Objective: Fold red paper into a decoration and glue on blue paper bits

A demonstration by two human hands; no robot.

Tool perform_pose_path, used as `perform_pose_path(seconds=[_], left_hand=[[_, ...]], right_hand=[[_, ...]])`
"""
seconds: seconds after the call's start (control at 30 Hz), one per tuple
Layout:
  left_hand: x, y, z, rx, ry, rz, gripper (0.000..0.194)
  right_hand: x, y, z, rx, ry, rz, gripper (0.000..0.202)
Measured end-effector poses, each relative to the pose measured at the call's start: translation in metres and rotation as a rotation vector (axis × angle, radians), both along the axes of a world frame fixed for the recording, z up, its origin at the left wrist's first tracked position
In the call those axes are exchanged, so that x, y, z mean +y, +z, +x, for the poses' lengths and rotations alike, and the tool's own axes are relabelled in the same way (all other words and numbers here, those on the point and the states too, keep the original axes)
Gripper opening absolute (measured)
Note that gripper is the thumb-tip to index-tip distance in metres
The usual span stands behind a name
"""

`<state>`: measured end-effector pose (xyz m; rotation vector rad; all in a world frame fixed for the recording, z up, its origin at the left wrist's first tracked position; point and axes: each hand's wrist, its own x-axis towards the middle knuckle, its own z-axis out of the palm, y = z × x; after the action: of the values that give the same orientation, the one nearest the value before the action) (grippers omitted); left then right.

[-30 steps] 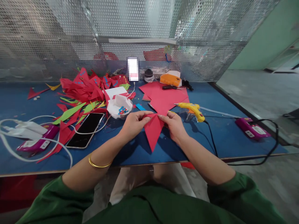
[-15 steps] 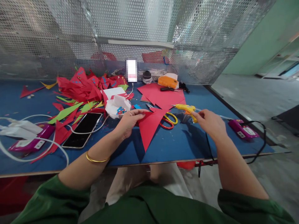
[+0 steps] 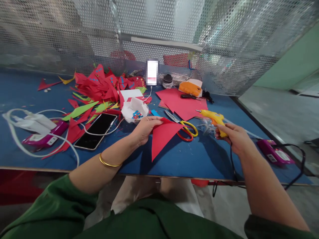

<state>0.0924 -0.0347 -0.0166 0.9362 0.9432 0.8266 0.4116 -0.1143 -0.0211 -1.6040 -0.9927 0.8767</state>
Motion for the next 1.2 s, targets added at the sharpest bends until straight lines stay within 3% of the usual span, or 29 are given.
perform_pose_path(seconds=[0.27,0.47,0.6,0.83,1.0,1.2], left_hand=[[0.000,0.000,0.000,-0.002,-0.016,0.028,0.014],[-0.001,0.002,0.000,-0.049,-0.072,-0.059,0.017],[0.001,-0.001,0.000,-0.050,-0.091,-0.078,0.013],[0.001,-0.007,0.000,-0.039,-0.077,-0.039,0.008],[-0.002,-0.004,0.001,-0.040,-0.095,-0.044,0.008],[-0.002,0.001,0.000,-0.049,-0.054,-0.084,0.007]], right_hand=[[0.006,0.019,-0.028,0.209,0.182,-0.112,0.040],[0.015,0.029,-0.060,0.212,0.247,0.063,0.032],[0.025,0.027,-0.080,0.244,0.284,0.149,0.030],[0.023,0.010,-0.096,-0.192,0.246,0.326,0.024],[0.005,0.000,-0.092,-0.583,0.205,0.585,0.020],[0.000,-0.005,-0.090,-0.706,0.243,0.714,0.037]])
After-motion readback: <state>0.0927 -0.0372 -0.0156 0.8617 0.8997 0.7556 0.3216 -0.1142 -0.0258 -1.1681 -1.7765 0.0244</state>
